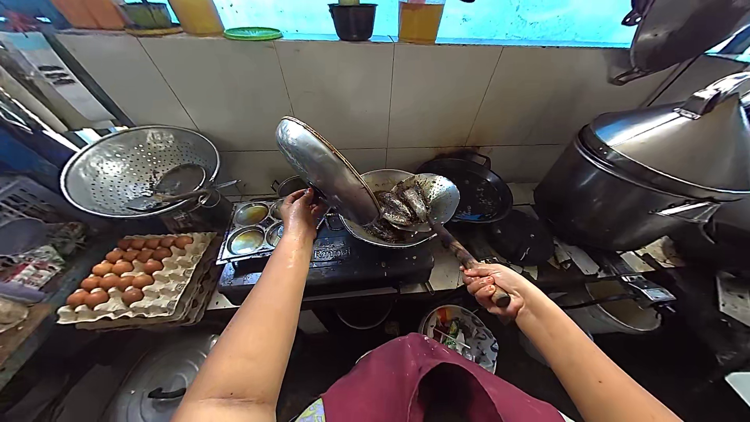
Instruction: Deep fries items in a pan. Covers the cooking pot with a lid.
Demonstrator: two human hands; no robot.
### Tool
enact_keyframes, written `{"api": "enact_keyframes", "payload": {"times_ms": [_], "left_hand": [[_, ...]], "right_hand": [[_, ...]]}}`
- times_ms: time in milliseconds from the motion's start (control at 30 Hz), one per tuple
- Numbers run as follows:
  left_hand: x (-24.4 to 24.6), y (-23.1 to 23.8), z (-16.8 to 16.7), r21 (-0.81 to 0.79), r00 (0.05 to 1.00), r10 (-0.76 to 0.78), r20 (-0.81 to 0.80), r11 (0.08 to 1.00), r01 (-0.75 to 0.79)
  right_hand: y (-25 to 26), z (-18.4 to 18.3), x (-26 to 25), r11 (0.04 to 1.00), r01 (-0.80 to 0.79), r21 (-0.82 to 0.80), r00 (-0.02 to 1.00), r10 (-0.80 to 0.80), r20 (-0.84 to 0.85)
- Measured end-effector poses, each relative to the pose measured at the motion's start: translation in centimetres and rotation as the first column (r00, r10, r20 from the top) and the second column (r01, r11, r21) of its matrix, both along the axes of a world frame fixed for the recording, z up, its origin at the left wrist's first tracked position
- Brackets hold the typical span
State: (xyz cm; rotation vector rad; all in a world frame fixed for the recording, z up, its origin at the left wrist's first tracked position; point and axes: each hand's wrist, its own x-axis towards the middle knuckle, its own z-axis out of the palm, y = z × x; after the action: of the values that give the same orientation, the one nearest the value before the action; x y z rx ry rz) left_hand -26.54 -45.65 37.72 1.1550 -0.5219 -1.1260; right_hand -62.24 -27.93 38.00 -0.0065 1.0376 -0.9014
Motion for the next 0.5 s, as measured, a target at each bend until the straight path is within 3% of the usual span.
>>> {"api": "enact_keyframes", "payload": {"times_ms": [200, 333, 500], "left_hand": [[2.3, 1.3, -0.3, -0.002, 0.999, 0.016, -0.028, 1.0, -0.016], [3.3, 1.8, -0.5, -0.006, 0.999, 0.017, -0.034, 1.0, -0.017], [4.3, 2.2, -0.3, 0.017, 0.999, 0.031, -0.04, 0.999, -0.03]], "right_hand": [[0.6, 0.8, 1.0, 0.999, -0.024, -0.031, 0.998, 0.026, 0.059], [0.8, 0.4, 2.6, 0.999, -0.045, -0.024, 0.985, 0.048, 0.167], [0.4, -1.0, 5.4, 0.998, -0.06, -0.015, 0.981, 0.062, 0.181]]}}
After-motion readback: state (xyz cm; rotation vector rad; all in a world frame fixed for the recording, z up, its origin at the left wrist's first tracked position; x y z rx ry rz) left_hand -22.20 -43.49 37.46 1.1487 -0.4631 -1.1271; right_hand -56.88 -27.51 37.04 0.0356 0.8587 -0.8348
